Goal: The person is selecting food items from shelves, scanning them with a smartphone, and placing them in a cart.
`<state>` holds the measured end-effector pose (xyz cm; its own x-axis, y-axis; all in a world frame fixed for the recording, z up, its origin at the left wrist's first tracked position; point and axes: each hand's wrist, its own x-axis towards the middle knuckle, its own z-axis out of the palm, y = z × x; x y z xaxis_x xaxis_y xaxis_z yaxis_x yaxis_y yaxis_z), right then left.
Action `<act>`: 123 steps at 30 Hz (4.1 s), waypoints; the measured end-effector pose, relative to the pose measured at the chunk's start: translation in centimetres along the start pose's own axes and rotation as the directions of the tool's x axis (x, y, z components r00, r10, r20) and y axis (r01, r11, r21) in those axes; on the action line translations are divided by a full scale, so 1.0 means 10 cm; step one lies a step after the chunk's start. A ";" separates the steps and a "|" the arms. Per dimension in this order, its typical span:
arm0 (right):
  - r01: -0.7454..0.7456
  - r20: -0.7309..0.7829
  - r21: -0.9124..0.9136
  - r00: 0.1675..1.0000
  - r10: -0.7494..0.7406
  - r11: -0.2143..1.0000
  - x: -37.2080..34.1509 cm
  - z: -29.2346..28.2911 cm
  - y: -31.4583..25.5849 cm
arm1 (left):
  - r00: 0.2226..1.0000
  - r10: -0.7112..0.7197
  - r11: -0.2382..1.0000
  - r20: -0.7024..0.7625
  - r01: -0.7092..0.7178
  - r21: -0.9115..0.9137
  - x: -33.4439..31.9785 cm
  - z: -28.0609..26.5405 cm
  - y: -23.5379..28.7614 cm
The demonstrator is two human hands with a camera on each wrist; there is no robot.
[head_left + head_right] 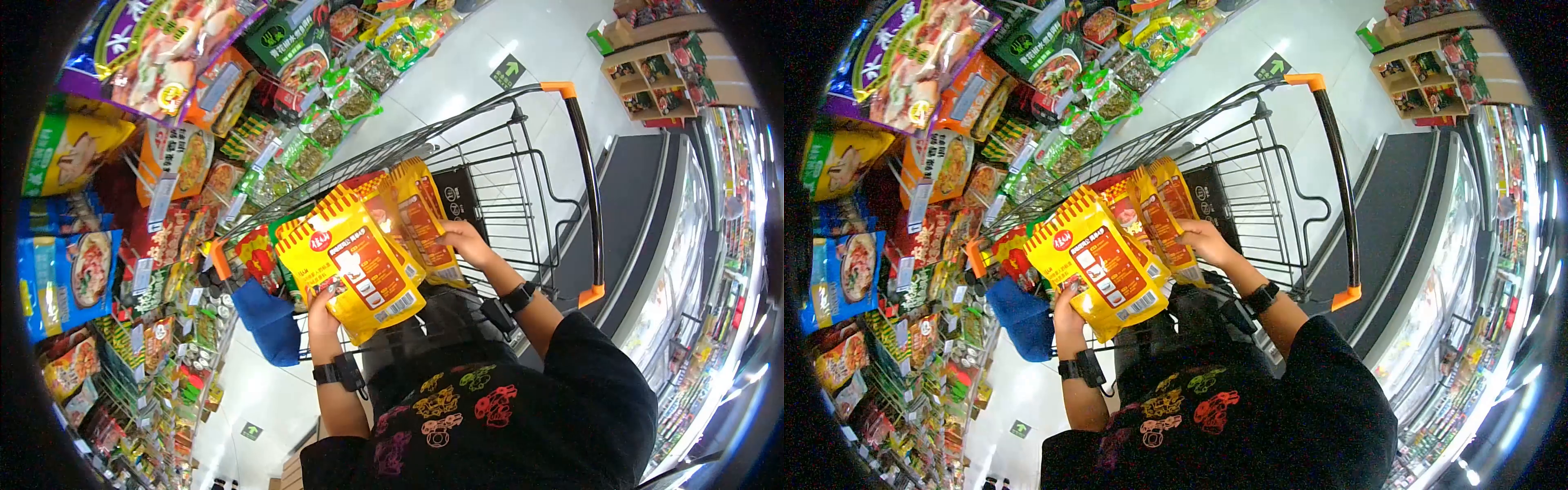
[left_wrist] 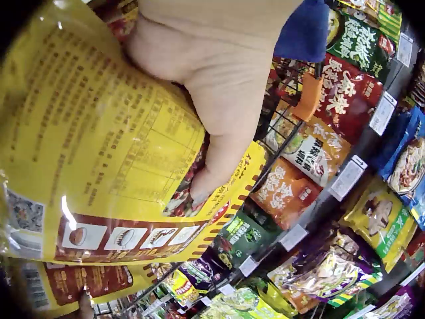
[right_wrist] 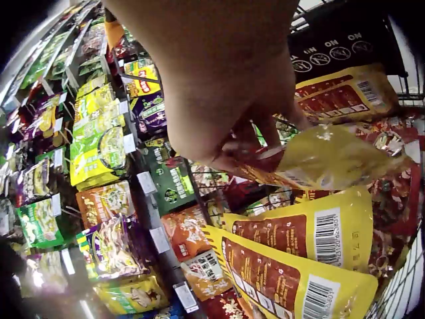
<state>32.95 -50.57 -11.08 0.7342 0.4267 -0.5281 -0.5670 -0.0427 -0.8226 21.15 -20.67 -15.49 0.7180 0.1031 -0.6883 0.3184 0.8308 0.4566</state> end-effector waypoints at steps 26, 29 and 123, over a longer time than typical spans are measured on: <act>0.305 -0.313 0.480 0.935 -0.164 0.822 -1.82 -0.15 -0.14 | 0.885 0.466 0.784 0.011 -0.419 0.458 0.17 -0.11 -0.69; 0.342 -0.358 0.467 0.916 -0.180 0.815 -1.88 -0.18 -0.11 | 0.868 0.487 0.483 0.099 -0.363 0.797 0.21 0.22 -0.73; 0.650 0.318 0.097 0.697 -0.643 0.753 0.57 7.82 -1.63 | 0.093 0.995 0.037 0.044 -0.721 0.692 -2.77 -2.63 5.21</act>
<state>17.18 23.17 15.77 0.7576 0.6119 0.2274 0.0138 0.3334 -0.9427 1.59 34.13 12.56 0.4101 0.8122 0.4150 -0.0774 -0.4224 0.9031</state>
